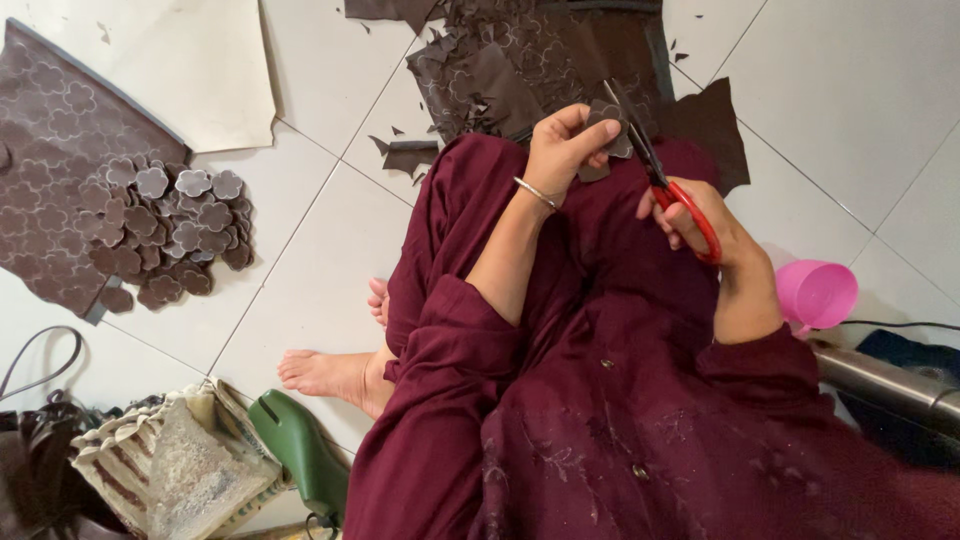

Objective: The person sits on the floor and uses red-handled scissors to cut flower-shaped pieces from a brown patterned fabric. The cut pieces are placed in a pile on the floor to the left.

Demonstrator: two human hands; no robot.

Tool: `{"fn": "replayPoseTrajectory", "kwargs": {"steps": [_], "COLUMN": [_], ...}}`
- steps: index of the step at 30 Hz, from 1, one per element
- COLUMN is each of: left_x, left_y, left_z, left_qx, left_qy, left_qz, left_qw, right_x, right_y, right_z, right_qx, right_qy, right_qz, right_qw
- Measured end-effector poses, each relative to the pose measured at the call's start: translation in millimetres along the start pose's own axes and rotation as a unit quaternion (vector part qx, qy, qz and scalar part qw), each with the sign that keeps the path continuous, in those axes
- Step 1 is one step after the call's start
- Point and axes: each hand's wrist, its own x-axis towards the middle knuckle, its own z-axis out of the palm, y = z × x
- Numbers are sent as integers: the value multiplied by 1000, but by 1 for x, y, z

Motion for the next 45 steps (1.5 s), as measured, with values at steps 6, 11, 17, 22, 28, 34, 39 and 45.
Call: {"fn": "replayPoseTrajectory", "kwargs": {"steps": [6,11,17,22,28,34,39,45], "left_x": [2,2,1,4,5,11,19,23], "left_y": [1,0,-1,-5,-6,-12,-11,-3], "left_z": [0,1,0,1,0,-1,1,10], "left_qx": [-16,13,7,2,5,-27,-42,21], "left_qy": [-1,-1,0,11,28,53,91,120], "left_qz": [-6,1,26,34,32,44,84,86], "left_qw": [1000,1000,1000,999,999,997,991,989], "right_x": [2,5,8,13,15,26,50,95], "right_y": [-6,-5,6,18,26,36,55,69], "right_z": [5,9,10,18,27,29,19,18], "right_qx": [-3,24,21,33,58,122,289,523], "right_qy": [-10,-18,-10,17,38,77,33,-86], "right_qz": [-2,-5,-15,-20,-22,3,13,4], "right_qw": [1000,1000,1000,999,997,990,957,848]}}
